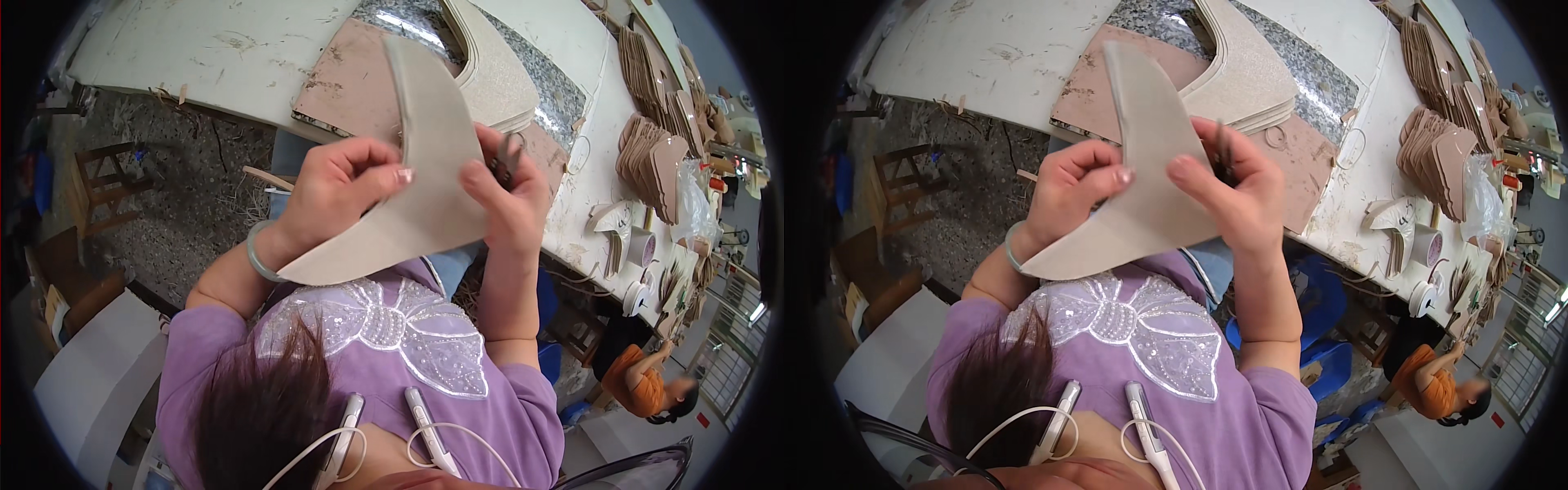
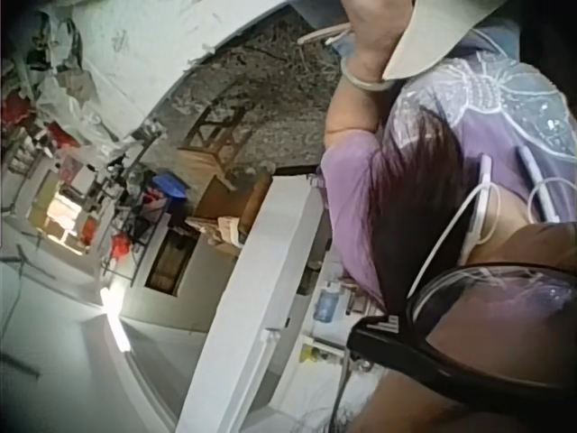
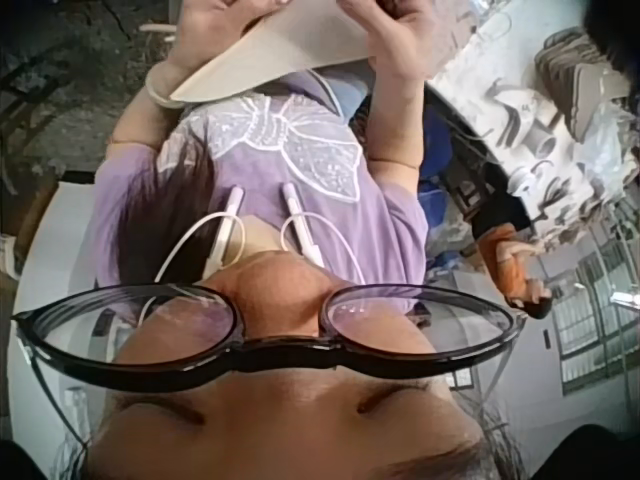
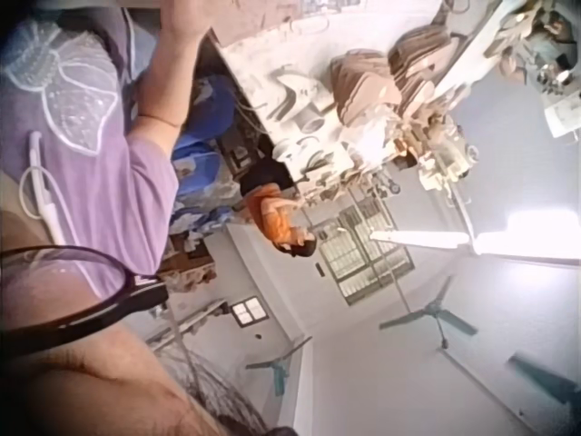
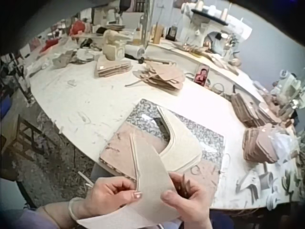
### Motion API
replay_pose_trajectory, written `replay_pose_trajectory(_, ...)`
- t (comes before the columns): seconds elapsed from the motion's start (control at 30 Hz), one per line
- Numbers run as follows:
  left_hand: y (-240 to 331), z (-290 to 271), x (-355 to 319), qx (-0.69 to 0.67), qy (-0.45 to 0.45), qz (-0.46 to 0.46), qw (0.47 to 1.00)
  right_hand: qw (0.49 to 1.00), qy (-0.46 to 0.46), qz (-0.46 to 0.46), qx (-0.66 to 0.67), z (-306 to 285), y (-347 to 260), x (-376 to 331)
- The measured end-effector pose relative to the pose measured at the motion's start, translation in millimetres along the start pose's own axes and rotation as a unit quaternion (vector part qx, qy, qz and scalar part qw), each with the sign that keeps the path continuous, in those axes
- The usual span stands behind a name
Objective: The person applies adhesive strips along the curved edges of shoe components by hand, presses them into place, and trims the excess strip using snips.
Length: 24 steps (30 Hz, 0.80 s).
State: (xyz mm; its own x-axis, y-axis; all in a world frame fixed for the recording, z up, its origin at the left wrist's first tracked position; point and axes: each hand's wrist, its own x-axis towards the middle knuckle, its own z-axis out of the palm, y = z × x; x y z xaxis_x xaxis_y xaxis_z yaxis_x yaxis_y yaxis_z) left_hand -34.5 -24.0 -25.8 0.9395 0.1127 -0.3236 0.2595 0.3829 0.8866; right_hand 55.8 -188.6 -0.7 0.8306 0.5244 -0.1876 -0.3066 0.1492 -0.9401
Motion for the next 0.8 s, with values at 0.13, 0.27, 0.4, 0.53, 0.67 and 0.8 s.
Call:
replay_pose_trajectory(0.13,1.6,12.8,13.6,-0.119,0.061,0.010,0.991,0.999,0.041,-0.020,0.026,-16.7,19.8,-17.9)
replay_pose_trajectory(0.27,-2.8,11.1,12.4,-0.157,-0.031,-0.053,0.986,0.988,0.124,0.022,0.084,-22.2,16.9,-21.9)
replay_pose_trajectory(0.4,-6.6,6.0,7.6,-0.047,-0.091,0.040,0.994,0.982,0.141,0.029,0.125,-30.7,21.3,-15.8)
replay_pose_trajectory(0.53,-5.5,4.2,5.0,-0.016,-0.103,0.040,0.994,0.983,0.141,0.025,0.111,-31.0,22.4,-13.8)
replay_pose_trajectory(0.67,-8.7,2.0,2.8,-0.033,-0.107,0.042,0.993,0.982,0.145,0.024,0.116,-31.4,23.3,-14.5)
replay_pose_trajectory(0.8,-4.9,5.1,1.7,-0.047,-0.110,0.034,0.992,0.979,0.176,-0.005,0.102,-20.9,19.8,-11.7)
